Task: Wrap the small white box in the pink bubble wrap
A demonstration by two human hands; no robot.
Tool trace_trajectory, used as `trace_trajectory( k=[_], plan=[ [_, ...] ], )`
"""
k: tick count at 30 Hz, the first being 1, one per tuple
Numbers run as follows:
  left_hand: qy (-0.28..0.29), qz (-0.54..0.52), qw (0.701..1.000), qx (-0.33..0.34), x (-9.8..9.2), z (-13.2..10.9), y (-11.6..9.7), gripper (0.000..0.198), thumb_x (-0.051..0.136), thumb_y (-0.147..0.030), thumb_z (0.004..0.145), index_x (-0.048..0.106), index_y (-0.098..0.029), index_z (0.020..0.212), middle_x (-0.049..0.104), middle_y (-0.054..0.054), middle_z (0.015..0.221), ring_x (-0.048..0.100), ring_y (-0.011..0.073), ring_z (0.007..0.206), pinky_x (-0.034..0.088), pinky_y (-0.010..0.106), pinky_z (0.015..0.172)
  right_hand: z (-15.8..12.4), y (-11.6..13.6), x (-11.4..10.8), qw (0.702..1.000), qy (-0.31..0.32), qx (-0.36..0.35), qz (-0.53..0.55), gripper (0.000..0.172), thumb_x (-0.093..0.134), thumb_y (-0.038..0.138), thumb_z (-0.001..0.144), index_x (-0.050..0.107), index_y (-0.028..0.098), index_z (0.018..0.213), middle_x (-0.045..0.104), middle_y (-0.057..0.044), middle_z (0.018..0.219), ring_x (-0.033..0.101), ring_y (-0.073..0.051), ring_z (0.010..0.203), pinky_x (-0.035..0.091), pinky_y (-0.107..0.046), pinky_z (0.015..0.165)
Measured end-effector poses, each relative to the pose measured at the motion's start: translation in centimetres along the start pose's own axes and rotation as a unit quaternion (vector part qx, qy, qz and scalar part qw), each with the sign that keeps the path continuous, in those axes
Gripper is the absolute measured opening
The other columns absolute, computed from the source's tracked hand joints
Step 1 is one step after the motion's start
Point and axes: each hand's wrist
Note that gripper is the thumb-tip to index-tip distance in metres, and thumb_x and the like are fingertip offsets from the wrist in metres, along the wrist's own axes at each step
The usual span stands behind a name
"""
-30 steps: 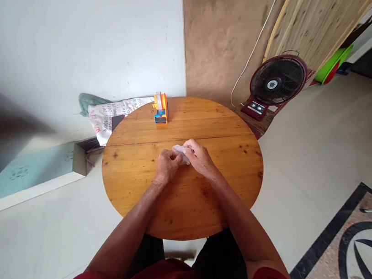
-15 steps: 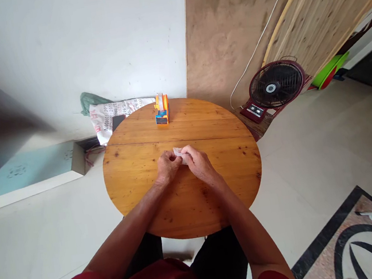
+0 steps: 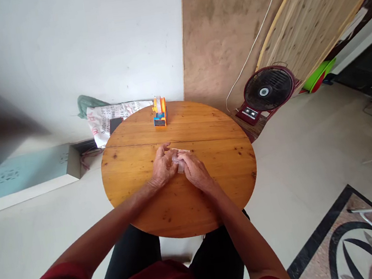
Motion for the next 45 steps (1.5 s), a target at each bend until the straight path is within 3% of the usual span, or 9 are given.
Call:
trace_trajectory(
  k=[6,12,20,23,27,34,38,45],
  plan=[
    [0.065,0.073,0.979,0.181,-2.1,-0.9,0.8,0.043,0.054,-0.026,0.086,0.06,-0.016,0.128,0.062,0.015,0.133,0.052,0.0317,0.132,0.043,0.048,0.104,-0.8,-0.3,0.2,0.997,0.005,-0.052,-0.053,0.036,0.038,0.011,0.093,0.056,0.02,0.123,0.061,-0.013,0.135,0.048,-0.021,0.137,0.039,-0.046,0.116],
    [0.075,0.123,0.96,0.24,-2.5,-1.7,2.0,0.042,0.053,-0.02,0.089,0.058,-0.015,0.13,0.059,0.017,0.138,0.048,0.031,0.137,0.041,0.048,0.107,-2.9,0.0,-0.1,0.986,0.019,-0.041,-0.159,0.045,0.042,0.012,0.092,0.052,0.016,0.136,0.056,-0.015,0.143,0.044,-0.025,0.14,0.038,-0.048,0.116],
    [0.073,0.146,0.963,0.216,-2.0,-0.7,2.3,0.024,0.053,-0.019,0.092,0.067,-0.017,0.111,0.067,0.016,0.123,0.061,0.0283,0.118,0.051,0.045,0.096,-4.0,0.3,0.2,0.971,0.032,-0.029,-0.234,0.049,0.042,0.012,0.093,0.051,0.016,0.141,0.054,-0.014,0.146,0.043,-0.027,0.14,0.03,-0.053,0.118],
    [0.088,0.132,0.964,0.212,-2.1,-0.5,2.2,0.021,0.055,-0.017,0.089,0.067,-0.018,0.106,0.06,0.017,0.136,0.054,0.0308,0.129,0.048,0.049,0.101,-4.1,0.3,0.5,0.969,0.028,-0.032,-0.241,0.05,0.041,0.012,0.094,0.049,0.017,0.143,0.052,-0.014,0.147,0.042,-0.027,0.142,0.029,-0.054,0.118],
    [0.13,0.068,0.968,0.204,-2.6,-0.3,2.5,0.029,0.059,-0.018,0.082,0.063,-0.02,0.11,0.044,0.016,0.152,0.046,0.0321,0.138,0.044,0.052,0.108,-4.2,0.1,0.4,0.973,0.036,-0.037,-0.226,0.05,0.041,0.01,0.093,0.05,0.016,0.142,0.051,-0.014,0.148,0.041,-0.027,0.141,0.034,-0.05,0.115],
    [0.198,-0.011,0.961,0.192,-2.6,1.6,3.8,0.025,0.059,-0.017,0.079,0.057,-0.02,0.104,0.053,0.016,0.143,0.052,0.0259,0.134,0.05,0.042,0.105,-3.4,-0.7,0.1,0.984,0.008,-0.024,-0.179,0.041,0.045,0.016,0.093,0.058,0.016,0.132,0.058,-0.015,0.139,0.054,-0.027,0.128,0.046,-0.044,0.104],
    [0.18,0.01,0.967,0.178,-2.3,1.3,3.6,0.024,0.057,-0.014,0.081,0.058,-0.02,0.104,0.058,0.014,0.138,0.056,0.0241,0.129,0.05,0.041,0.105,-3.4,-0.8,0.3,0.984,-0.004,-0.017,-0.177,0.041,0.045,0.016,0.092,0.059,0.018,0.131,0.057,-0.015,0.141,0.054,-0.027,0.127,0.046,-0.045,0.103],
    [0.113,0.044,0.98,0.159,-1.8,0.1,1.9,0.013,0.049,-0.016,0.09,0.062,-0.019,0.094,0.066,0.012,0.122,0.062,0.0232,0.116,0.052,0.041,0.101,-3.6,-0.2,0.4,0.98,0.006,-0.027,-0.198,0.043,0.044,0.016,0.093,0.056,0.018,0.134,0.057,-0.012,0.143,0.048,-0.026,0.136,0.033,-0.049,0.113]
  ],
)
Point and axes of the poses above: each hand's wrist, its own z-axis towards the middle knuckle, its own x-axis out of the palm, y = z × x
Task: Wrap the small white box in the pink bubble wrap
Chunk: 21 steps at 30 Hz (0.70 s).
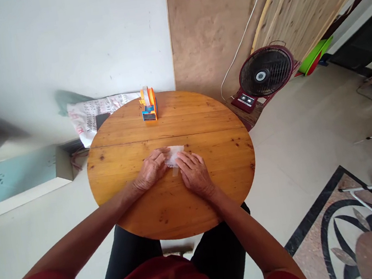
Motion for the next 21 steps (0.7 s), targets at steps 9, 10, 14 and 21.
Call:
trace_trajectory(
  k=[9,10,14,21],
  plan=[
    [-0.03,0.037,0.998,0.03,0.4,-0.3,0.0,0.018,0.045,-0.017,0.094,0.062,-0.017,0.101,0.065,0.013,0.115,0.061,0.0248,0.109,0.05,0.041,0.098,0.6,-1.6,-1.9,0.996,-0.05,0.063,0.048,0.053,0.049,0.017,0.088,0.048,0.021,0.14,0.056,-0.013,0.143,0.053,-0.027,0.131,0.042,-0.047,0.107],
    [-0.032,0.039,0.998,0.033,0.5,-0.3,0.0,0.018,0.045,-0.017,0.094,0.062,-0.017,0.102,0.065,0.013,0.115,0.061,0.0248,0.108,0.05,0.041,0.098,0.8,-1.9,-2.0,0.996,-0.027,0.067,0.052,0.058,0.051,0.018,0.087,0.044,0.02,0.144,0.052,-0.014,0.147,0.051,-0.028,0.134,0.042,-0.048,0.108],
    [-0.036,0.048,0.998,0.036,0.6,-0.3,0.1,0.018,0.047,-0.017,0.094,0.062,-0.017,0.103,0.065,0.012,0.113,0.06,0.0246,0.105,0.052,0.041,0.095,1.5,-2.6,-1.7,0.995,0.05,0.057,0.068,0.071,0.053,0.019,0.082,0.035,0.019,0.151,0.047,-0.015,0.151,0.046,-0.03,0.137,0.04,-0.051,0.111],
    [-0.02,0.059,0.998,0.032,0.5,-0.3,0.1,0.017,0.048,-0.016,0.094,0.062,-0.016,0.103,0.064,0.012,0.114,0.059,0.0242,0.104,0.051,0.039,0.095,0.6,-2.4,0.0,0.997,0.025,0.05,0.052,0.069,0.05,0.015,0.083,0.036,0.019,0.151,0.044,-0.015,0.153,0.046,-0.029,0.138,0.041,-0.048,0.11]
  ],
)
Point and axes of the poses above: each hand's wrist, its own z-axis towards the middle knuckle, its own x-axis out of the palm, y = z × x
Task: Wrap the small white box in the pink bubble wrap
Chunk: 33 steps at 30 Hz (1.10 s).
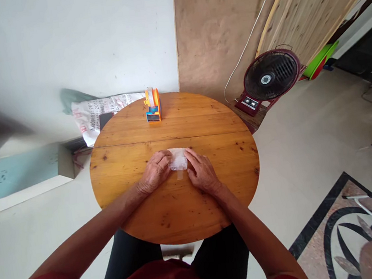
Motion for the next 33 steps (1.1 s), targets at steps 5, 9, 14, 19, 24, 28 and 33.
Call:
trace_trajectory(
  k=[5,9,14,19,24,28,33],
  plan=[
    [-0.002,0.008,1.0,-0.007,0.3,-0.2,0.2,0.016,0.05,-0.019,0.093,0.062,-0.018,0.104,0.063,0.011,0.114,0.057,0.0248,0.104,0.05,0.04,0.094,0.3,0.1,-0.7,0.998,-0.004,-0.036,-0.047,0.056,0.05,0.016,0.086,0.05,0.016,0.142,0.044,-0.016,0.153,0.046,-0.03,0.138,0.042,-0.047,0.107],
    [0.009,0.013,1.0,-0.013,0.3,-0.2,0.2,0.019,0.053,-0.015,0.089,0.063,-0.02,0.104,0.063,0.011,0.117,0.056,0.026,0.107,0.048,0.042,0.095,0.3,-0.5,-1.2,0.994,0.028,-0.08,-0.062,0.052,0.044,0.013,0.09,0.052,0.019,0.141,0.05,-0.014,0.15,0.045,-0.028,0.139,0.042,-0.048,0.105],
    [0.003,0.02,1.0,-0.001,0.1,-0.1,0.1,0.016,0.052,-0.016,0.09,0.063,-0.019,0.101,0.063,0.011,0.114,0.056,0.0256,0.105,0.049,0.04,0.092,-0.3,-1.1,-1.3,0.994,0.014,-0.099,-0.038,0.046,0.046,0.015,0.091,0.057,0.022,0.135,0.052,-0.013,0.148,0.05,-0.027,0.135,0.043,-0.048,0.103],
    [-0.023,-0.005,1.0,0.004,0.1,0.1,0.0,0.015,0.055,-0.015,0.09,0.062,-0.019,0.102,0.062,0.01,0.111,0.054,0.0259,0.112,0.049,0.041,0.094,0.9,-1.0,-1.6,0.996,0.007,-0.083,-0.027,0.049,0.052,0.019,0.088,0.053,0.019,0.137,0.049,-0.016,0.149,0.047,-0.03,0.138,0.042,-0.049,0.107],
    [-0.045,-0.044,0.998,-0.003,0.5,0.2,0.3,0.013,0.056,-0.016,0.089,0.061,-0.018,0.101,0.054,0.016,0.134,0.042,0.0303,0.138,0.046,0.048,0.106,1.9,-1.8,-0.7,0.994,0.039,-0.106,-0.007,0.053,0.049,0.013,0.086,0.048,0.018,0.138,0.047,-0.017,0.15,0.04,-0.029,0.142,0.042,-0.05,0.11],
    [0.006,-0.092,0.996,0.004,0.6,0.3,0.6,0.012,0.052,-0.014,0.09,0.056,-0.017,0.101,0.049,0.018,0.145,0.042,0.028,0.141,0.045,0.046,0.11,1.9,-2.3,0.3,0.995,0.013,-0.094,0.019,0.047,0.047,0.012,0.089,0.049,0.019,0.136,0.049,-0.018,0.147,0.047,-0.028,0.137,0.046,-0.049,0.109],
    [0.023,-0.126,0.991,-0.039,0.5,0.3,0.5,0.01,0.055,-0.015,0.086,0.054,-0.018,0.095,0.054,0.018,0.137,0.054,0.027,0.127,0.05,0.043,0.102,2.1,-2.1,0.7,0.996,0.006,-0.067,0.066,0.044,0.048,0.012,0.088,0.053,0.023,0.13,0.054,-0.014,0.143,0.051,-0.026,0.133,0.045,-0.049,0.11]
  ],
)
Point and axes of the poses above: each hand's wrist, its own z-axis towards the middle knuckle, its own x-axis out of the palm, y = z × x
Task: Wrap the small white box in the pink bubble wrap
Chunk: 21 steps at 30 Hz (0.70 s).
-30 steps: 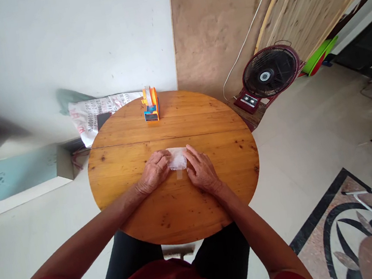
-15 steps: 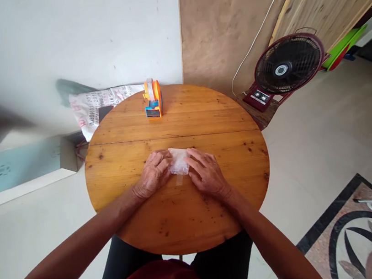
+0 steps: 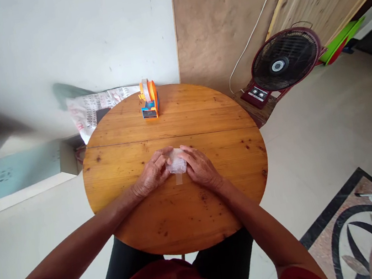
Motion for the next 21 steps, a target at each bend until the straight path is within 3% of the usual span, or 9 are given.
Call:
trace_trajectory(
  k=[3,6,9,12,15,21],
  plan=[
    [-0.012,-0.048,0.998,-0.026,-0.3,0.4,-0.4,0.01,0.058,-0.017,0.083,0.053,-0.019,0.092,0.057,0.016,0.131,0.057,0.0249,0.118,0.049,0.041,0.098,0.4,0.3,-0.4,0.998,-0.016,0.024,0.051,0.043,0.051,0.011,0.085,0.057,0.023,0.126,0.056,-0.014,0.14,0.052,-0.025,0.131,0.044,-0.047,0.11],
    [-0.01,-0.162,0.981,-0.102,-0.9,1.7,-0.8,0.012,0.06,-0.022,0.082,0.051,-0.019,0.088,0.063,0.011,0.117,0.061,0.0204,0.104,0.05,0.035,0.089,1.2,0.4,-1.3,0.987,-0.005,0.087,0.138,0.042,0.062,0.018,0.081,0.06,0.023,0.123,0.057,-0.013,0.138,0.054,-0.026,0.129,0.044,-0.046,0.109],
    [0.031,-0.273,0.934,-0.229,-1.4,3.8,-0.7,0.011,0.059,-0.022,0.08,0.049,-0.018,0.085,0.063,0.001,0.085,0.058,0.0128,0.075,0.047,0.023,0.067,2.3,0.0,-2.5,0.936,0.078,0.201,0.278,0.047,0.07,0.027,0.077,0.06,0.024,0.122,0.066,-0.009,0.125,0.065,-0.025,0.111,0.052,-0.043,0.096],
    [0.033,-0.278,0.906,-0.319,-1.1,5.8,-0.3,0.007,0.057,-0.018,0.078,0.05,-0.018,0.079,0.053,-0.004,0.067,0.048,0.0096,0.06,0.039,0.019,0.056,3.3,-0.7,-3.5,0.876,0.128,0.275,0.374,0.045,0.069,0.035,0.08,0.061,0.021,0.121,0.071,-0.008,0.113,0.069,-0.023,0.097,0.055,-0.039,0.086],
    [0.006,-0.276,0.899,-0.339,-0.4,6.8,0.1,0.002,0.053,-0.018,0.08,0.051,-0.018,0.079,0.054,-0.004,0.068,0.049,0.0103,0.06,0.039,0.02,0.055,3.9,-1.1,-4.0,0.87,0.109,0.287,0.386,0.045,0.068,0.04,0.082,0.061,0.02,0.122,0.071,-0.008,0.115,0.068,-0.022,0.097,0.055,-0.037,0.084],
    [-0.013,-0.266,0.901,-0.343,0.0,6.7,0.4,0.012,0.055,-0.024,0.081,0.058,-0.016,0.089,0.062,-0.001,0.075,0.055,0.0125,0.066,0.043,0.021,0.059,3.5,-1.0,-2.9,0.874,0.064,0.273,0.398,0.068,0.074,0.037,0.078,0.044,0.026,0.139,0.067,-0.008,0.126,0.068,-0.022,0.102,0.054,-0.04,0.091]
  ],
)
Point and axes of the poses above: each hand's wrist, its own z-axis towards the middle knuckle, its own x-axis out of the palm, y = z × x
